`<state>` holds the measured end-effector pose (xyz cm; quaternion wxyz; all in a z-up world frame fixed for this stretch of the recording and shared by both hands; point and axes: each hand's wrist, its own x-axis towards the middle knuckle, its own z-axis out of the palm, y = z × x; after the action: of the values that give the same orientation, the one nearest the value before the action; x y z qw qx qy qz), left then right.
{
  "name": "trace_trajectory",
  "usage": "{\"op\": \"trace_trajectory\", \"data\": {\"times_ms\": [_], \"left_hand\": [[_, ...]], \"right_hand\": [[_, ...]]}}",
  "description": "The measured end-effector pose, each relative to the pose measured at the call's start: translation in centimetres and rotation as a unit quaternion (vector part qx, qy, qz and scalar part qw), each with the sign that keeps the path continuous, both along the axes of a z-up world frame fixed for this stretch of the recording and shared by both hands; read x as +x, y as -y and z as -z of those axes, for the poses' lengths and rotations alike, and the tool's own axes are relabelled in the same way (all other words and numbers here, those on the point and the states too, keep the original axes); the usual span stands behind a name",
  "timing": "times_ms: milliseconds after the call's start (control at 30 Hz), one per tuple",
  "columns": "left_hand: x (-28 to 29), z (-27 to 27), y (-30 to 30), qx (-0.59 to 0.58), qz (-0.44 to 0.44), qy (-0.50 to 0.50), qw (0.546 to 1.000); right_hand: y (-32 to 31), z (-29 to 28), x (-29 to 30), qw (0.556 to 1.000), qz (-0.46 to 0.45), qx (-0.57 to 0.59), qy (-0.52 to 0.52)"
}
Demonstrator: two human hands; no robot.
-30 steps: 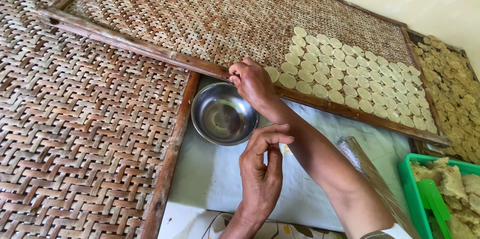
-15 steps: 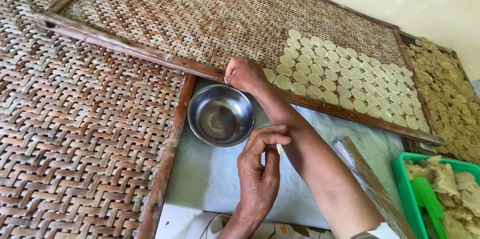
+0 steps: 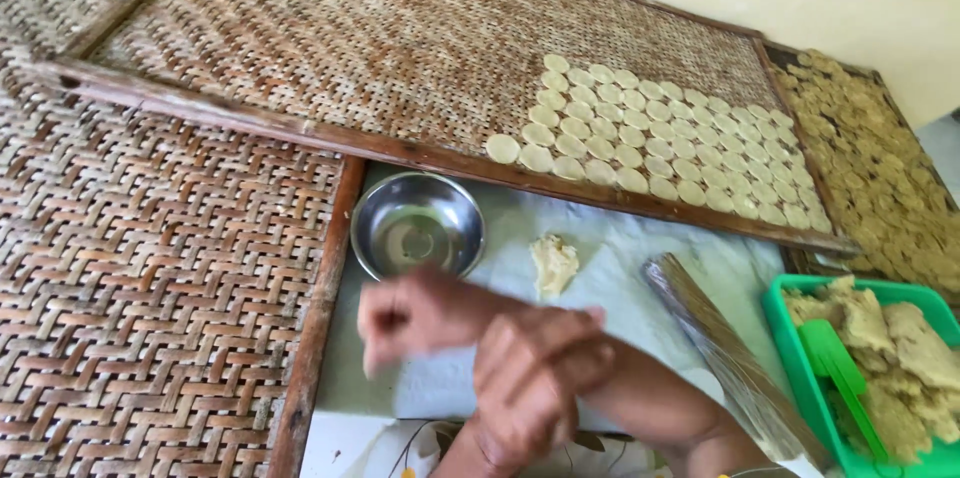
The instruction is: The person rolls out dough and cuts it into small circular shapes for drying.
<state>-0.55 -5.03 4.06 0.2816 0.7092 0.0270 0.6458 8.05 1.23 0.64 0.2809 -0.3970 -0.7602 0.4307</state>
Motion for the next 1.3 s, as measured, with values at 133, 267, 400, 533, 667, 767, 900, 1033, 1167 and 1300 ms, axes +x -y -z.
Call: {"op": "trace_trajectory", "data": {"times_ms": [133, 267, 400, 533, 667, 767, 900, 1033, 1167, 1300], "left_hand": [[0.6, 0.7, 3.1, 0.118, 0.080, -0.027, 0.989], [1.5, 2.5, 7.0, 0.146, 0.117, -0.083, 0.979], [1.4, 5.1, 9.9, 0.135, 0.184, -0.123, 0.966], [-0.3, 6.9, 11.7, 0.128, 0.198, -0.154, 0.960], [-2.5, 8.8, 12.6, 0.070, 0.196, -0.199, 0.958], [-3.6, 9.9, 12.8, 0.016, 0.174, -0.205, 0.963], [-4.8, 10.3, 12.5, -0.078, 0.127, -0.179, 0.973], [-4.1, 9.6, 12.1, -0.155, 0.110, -0.165, 0.968], [-2.9, 8.4, 11.6, -0.207, 0.067, -0.123, 0.968], [-2.9, 8.3, 11.2, -0.229, 0.020, -0.098, 0.968]], "right_hand": [[6.2, 0.5, -2.7, 0.995, -0.027, -0.071, -0.059], [9.9, 1.2, -2.2, 0.998, 0.028, 0.045, -0.019], [13.2, 3.0, 1.1, 0.986, 0.168, 0.008, 0.008], [15.3, 5.7, 8.1, 0.966, 0.244, -0.055, -0.069], [20.3, 1.7, 12.0, 0.949, 0.303, -0.036, -0.082], [27.7, 1.0, 16.1, 0.947, 0.279, -0.047, -0.153], [34.5, 3.7, 15.6, 0.954, 0.192, -0.108, -0.203], [35.0, 1.4, 12.5, 0.953, 0.295, -0.044, 0.063], [33.0, 0.5, 12.4, 0.890, 0.438, 0.023, 0.126], [28.6, 2.7, 11.9, 0.886, 0.438, 0.063, 0.138]]}}
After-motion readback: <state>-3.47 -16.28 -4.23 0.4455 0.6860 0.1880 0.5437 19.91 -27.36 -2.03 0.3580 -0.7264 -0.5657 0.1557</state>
